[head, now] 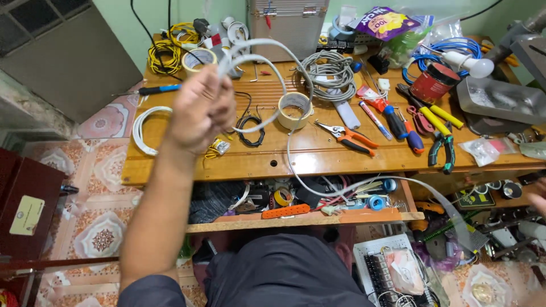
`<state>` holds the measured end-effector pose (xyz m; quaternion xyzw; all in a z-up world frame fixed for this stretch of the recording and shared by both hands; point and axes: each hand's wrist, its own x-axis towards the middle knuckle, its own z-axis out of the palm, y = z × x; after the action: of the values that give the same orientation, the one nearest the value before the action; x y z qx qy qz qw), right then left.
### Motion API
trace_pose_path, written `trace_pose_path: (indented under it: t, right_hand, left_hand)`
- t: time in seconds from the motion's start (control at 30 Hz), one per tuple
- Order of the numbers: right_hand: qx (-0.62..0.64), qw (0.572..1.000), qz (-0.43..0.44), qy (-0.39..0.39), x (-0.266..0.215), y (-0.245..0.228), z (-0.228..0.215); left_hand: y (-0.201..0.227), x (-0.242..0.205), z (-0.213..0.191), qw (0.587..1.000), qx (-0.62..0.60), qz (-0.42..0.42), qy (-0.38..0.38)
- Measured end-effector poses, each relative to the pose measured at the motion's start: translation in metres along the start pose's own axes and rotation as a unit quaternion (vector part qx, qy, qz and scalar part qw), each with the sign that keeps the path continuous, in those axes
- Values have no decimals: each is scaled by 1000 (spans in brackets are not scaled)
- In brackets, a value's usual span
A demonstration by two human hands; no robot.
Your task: Organizing and marking electrical wires using masking tape and a pen on a workbench
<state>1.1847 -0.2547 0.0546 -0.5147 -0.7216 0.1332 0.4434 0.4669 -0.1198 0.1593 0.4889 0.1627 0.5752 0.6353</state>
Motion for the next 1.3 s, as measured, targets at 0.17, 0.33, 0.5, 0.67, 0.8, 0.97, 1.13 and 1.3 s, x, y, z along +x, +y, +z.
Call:
trace_pose_path:
  t: [0.17, 0.33, 0.5, 0.67, 0.8, 0.97, 1.13, 1.3]
  right_hand:
    - [43, 999, -22, 3, 94, -152, 127]
    - [96, 985, -140, -2, 168, -240, 256]
    - [220, 974, 2, -50, 199, -186, 356]
    - [223, 969, 107, -6, 210, -149, 353]
    - [241, 961, 134, 27, 215, -120, 326]
    - [163, 977, 132, 35, 203, -114, 310]
    - [39, 981, 192, 17, 177, -144, 319]
    - [-326, 894, 145, -271, 168, -126, 339]
  left_hand:
    - [-59, 9, 13, 997, -55, -30, -50]
    - [-84, 6, 28, 992, -90, -47, -77]
    - [-97, 3, 15, 987, -124, -51, -92]
    - [-106, 7, -23, 974, -212, -45, -64]
    - [-118, 12, -27, 974, -220, -11, -54]
    - [-127, 8, -21, 975, -222, 26, -23]
    - [-127, 10, -21, 978, -191, 79, 28]
    - [-137, 11, -31, 992, -24, 109, 64]
